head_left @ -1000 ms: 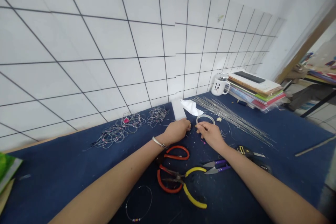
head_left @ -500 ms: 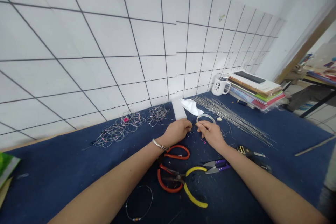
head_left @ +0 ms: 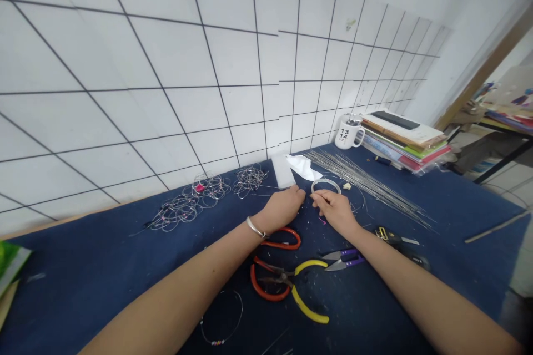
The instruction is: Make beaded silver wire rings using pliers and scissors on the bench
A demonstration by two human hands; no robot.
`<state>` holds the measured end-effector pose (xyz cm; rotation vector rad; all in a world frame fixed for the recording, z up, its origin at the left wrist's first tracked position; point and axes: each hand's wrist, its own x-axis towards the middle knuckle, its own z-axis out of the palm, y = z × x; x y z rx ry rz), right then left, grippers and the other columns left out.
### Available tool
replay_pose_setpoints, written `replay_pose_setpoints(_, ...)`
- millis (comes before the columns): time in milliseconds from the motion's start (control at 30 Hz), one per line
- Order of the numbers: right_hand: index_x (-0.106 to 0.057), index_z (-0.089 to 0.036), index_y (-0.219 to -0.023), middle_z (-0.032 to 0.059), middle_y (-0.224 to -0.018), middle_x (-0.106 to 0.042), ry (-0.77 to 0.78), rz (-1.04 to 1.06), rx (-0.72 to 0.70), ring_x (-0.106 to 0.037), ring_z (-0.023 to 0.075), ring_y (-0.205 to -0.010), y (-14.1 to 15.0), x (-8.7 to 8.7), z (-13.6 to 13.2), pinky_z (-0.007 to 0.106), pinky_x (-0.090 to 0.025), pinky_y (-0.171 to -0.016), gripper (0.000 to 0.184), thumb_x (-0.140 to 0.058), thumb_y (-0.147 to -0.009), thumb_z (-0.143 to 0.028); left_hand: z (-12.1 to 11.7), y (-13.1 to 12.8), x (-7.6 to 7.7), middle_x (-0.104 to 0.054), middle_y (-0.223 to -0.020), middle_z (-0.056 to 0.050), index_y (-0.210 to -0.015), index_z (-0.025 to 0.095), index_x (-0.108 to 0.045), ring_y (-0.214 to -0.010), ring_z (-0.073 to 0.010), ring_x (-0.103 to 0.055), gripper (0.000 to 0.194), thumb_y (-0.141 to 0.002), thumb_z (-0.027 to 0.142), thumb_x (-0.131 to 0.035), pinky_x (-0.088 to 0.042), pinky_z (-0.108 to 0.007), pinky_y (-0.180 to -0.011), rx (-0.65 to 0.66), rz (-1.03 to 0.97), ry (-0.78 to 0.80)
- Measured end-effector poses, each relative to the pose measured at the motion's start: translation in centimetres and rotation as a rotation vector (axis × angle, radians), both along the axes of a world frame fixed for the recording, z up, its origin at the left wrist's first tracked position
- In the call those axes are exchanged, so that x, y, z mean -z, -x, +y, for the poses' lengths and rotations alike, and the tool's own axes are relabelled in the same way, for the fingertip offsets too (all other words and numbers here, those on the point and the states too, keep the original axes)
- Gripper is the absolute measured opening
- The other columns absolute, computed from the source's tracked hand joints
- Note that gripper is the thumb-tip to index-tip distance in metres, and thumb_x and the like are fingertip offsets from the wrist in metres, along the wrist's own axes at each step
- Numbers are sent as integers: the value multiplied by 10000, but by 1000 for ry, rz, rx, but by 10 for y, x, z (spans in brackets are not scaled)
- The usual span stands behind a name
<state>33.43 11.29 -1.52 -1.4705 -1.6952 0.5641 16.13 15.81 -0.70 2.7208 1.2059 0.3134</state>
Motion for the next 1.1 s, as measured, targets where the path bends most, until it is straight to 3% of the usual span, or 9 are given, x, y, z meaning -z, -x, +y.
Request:
replay_pose_setpoints(167,-626,-198,-879,9,-727,-649,3,-4,-30,-547,94,-452,1,-1,-2,213,-437,-480,311,-410,-827,-416,11,9,-3,-567,-841,-55,-865,170,-574,-789,-153,-555,170,-798,167,-418,-421,-252,-748,8,-123,128)
replay_pose_setpoints(567,-651,-201,-844,16,-816,-660,-57,5,-81,-540,98,-461,6,-5,1,232,-450,-485,314,-425,-824,-417,16,14,-2,-609,-792,-17,-805,176,-628,-727,-124,-543,184,-737,137,-461,-417,-221,-712,65,-265,179)
replay_pose_setpoints(767,-664,-216,-768,17,-931,-656,-84,-81,-137,-612,147,-685,11,-8,-1,241,-482,-566,303,-416,-837,-377,17,15,-1,-611,-775,-20,-775,169,-640,-703,-121,-540,190,-710,120,-468,-417,-209,-691,67,-275,190)
replay_pose_setpoints(1100,-661,-225,-809,8,-903,-667,-144,-160,-145,-604,174,-836,11,-7,0,284,-476,-722,263,-419,-844,-324,14,16,-3,-609,-781,-20,-773,171,-644,-708,-120,-539,194,-722,135,-460,-414,-209,-699,70,-285,178)
